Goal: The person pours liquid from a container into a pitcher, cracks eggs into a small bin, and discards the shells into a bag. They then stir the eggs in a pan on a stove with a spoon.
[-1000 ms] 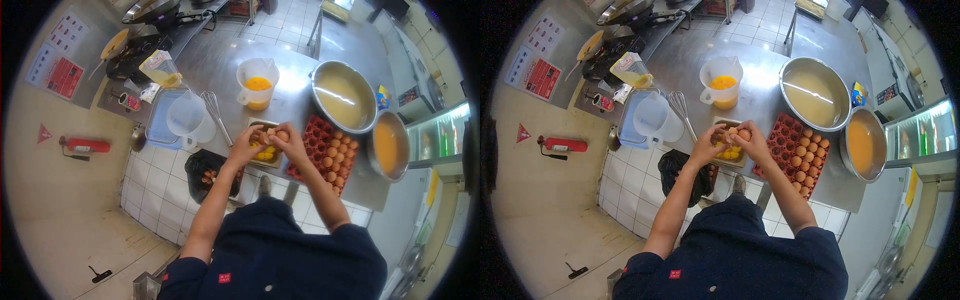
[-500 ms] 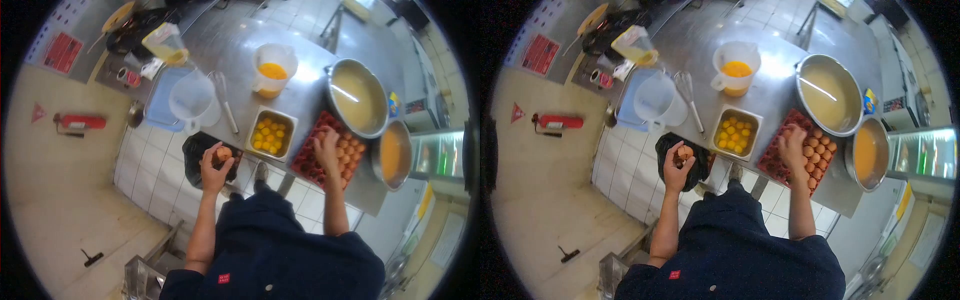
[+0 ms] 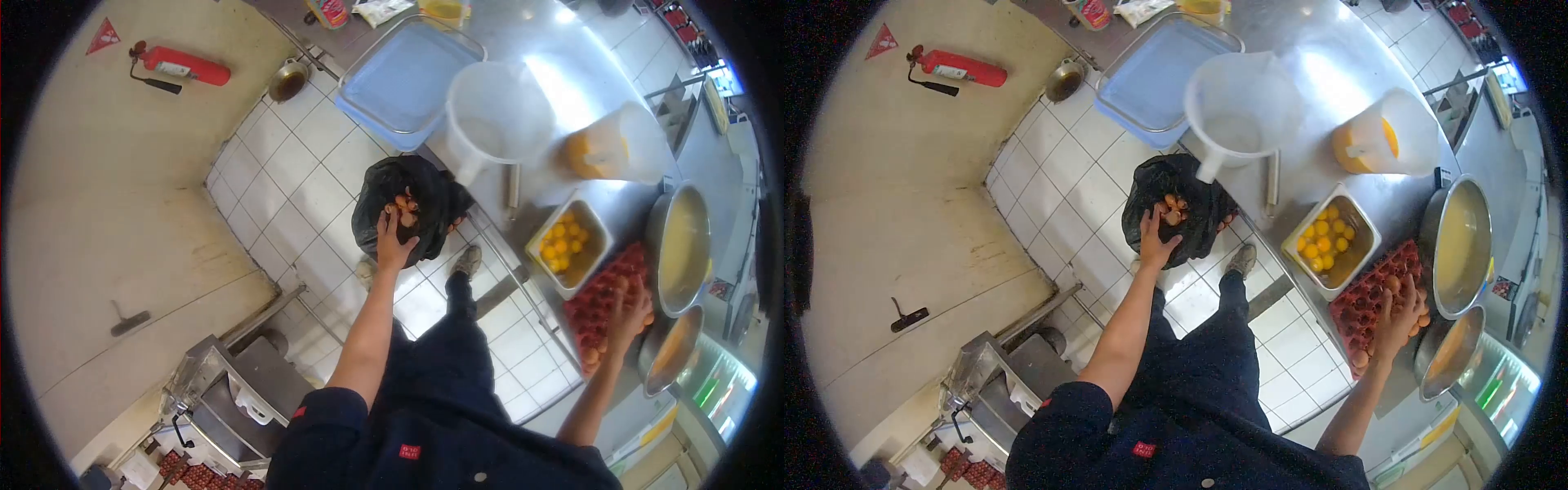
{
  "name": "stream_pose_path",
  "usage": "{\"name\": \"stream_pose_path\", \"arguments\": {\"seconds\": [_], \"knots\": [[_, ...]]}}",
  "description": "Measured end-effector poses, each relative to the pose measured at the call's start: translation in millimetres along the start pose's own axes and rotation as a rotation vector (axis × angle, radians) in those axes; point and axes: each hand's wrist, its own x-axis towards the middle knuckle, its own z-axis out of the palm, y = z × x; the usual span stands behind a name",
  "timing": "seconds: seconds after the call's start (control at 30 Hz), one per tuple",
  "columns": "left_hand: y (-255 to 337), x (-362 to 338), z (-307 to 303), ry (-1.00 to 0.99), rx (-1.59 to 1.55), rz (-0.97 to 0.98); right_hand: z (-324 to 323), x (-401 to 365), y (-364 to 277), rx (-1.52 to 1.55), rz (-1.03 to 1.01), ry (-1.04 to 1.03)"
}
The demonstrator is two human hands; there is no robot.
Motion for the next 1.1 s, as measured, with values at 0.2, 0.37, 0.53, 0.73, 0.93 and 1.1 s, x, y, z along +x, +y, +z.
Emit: {"name": "stream_pose_path", "arguments": {"seconds": [0.2,0.37,0.53,0.73,0.93,1.1], "knots": [[-103,5,-52,-0.008,-0.2,-0.069,-10,-64,-80,0.268,0.01,0.386],[-265,-14,-149,-0.237,-0.417,-0.403,-6,-78,-273,0.45,-0.165,0.573],[-389,9,-273,0.08,-0.162,-0.505,-39,-38,-443,0.767,-0.299,0.282],[-464,81,-330,0.26,-0.098,-0.506,-103,46,-599,0.721,-0.572,0.147],[-504,127,-344,-0.547,0.193,-0.404,-140,156,-697,0.48,-0.784,-0.006],[-537,154,-349,-0.163,0.057,-0.463,-106,318,-784,0.349,-0.832,-0.123]]}}
